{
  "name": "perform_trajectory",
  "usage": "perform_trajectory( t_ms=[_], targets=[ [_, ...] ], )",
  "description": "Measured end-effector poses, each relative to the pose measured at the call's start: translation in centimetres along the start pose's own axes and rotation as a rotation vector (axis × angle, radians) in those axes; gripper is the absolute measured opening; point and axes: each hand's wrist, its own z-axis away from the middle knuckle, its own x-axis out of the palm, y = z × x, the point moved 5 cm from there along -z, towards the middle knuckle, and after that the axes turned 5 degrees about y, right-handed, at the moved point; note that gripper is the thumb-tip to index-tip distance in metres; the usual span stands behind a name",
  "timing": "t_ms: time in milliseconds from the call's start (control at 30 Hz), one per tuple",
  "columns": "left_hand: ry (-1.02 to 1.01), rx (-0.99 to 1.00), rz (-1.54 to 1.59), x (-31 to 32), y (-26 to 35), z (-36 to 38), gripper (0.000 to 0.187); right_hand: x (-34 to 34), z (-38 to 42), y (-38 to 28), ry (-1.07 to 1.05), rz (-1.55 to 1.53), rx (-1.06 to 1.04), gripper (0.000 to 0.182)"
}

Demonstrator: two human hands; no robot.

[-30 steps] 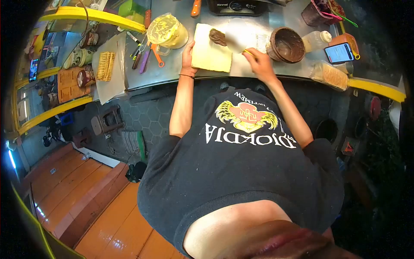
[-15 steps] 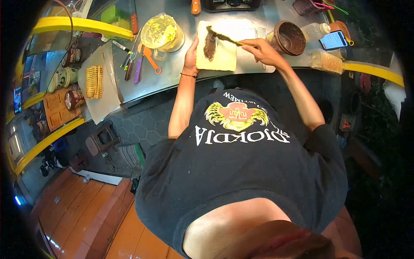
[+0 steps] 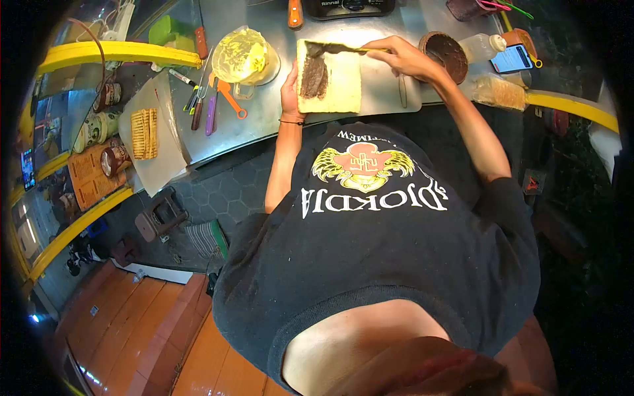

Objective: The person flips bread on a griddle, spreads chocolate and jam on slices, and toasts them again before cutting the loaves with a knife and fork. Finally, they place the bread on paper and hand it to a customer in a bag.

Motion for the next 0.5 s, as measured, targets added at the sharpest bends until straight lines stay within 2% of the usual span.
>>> perform_trajectory(
  t_ms=[33,100,133,167,233,267,300,367,433,500],
  targets=[
    [0.001,-0.008,0.002,0.6,-0.1,0.1,0.045,0.2,-0.2,-0.3,0.003,-0.002,0.007,0.032],
    [0.122,0.049,-0.102,1.3,0.0,0.1,0.043,1.7,-0.3,-1.0,-0.271,-0.033,-0.077,0.032],
    [0.102,0.037,-0.118,1.4,-0.1,0.1,0.044,2.5,-0.2,-0.9,-0.377,-0.043,-0.069,0.032],
    [0.104,0.029,-0.115,1.2,-0.1,0.2,0.044,3.4,0.1,0.1,-0.376,-0.048,-0.061,0.032],
    [0.143,0.033,-0.111,0.8,-0.1,0.1,0.045,4.8,1.0,-0.6,-0.272,-0.005,-0.539,0.031],
    [0.067,0.001,-0.048,1.0,-0.1,0.3,0.047,5.0,1.3,0.6,-0.333,0.032,-0.294,0.034],
    [0.068,0.002,-0.043,0.8,-0.3,0.5,0.047,4.4,1.8,0.6,-0.337,0.034,-0.292,0.034],
    [0.061,0.026,-0.021,1.0,-0.1,0.8,0.047,1.6,2.0,-0.1,-0.188,-0.078,-0.018,0.034],
    [0.135,0.061,0.002,1.1,-0.3,1.1,0.047,-0.6,1.3,0.5,0.006,0.007,0.031,0.033],
    [0.057,0.037,0.003,0.9,-0.7,1.3,0.046,-0.6,-0.1,1.4,0.091,0.325,-0.214,0.031]
  ],
)
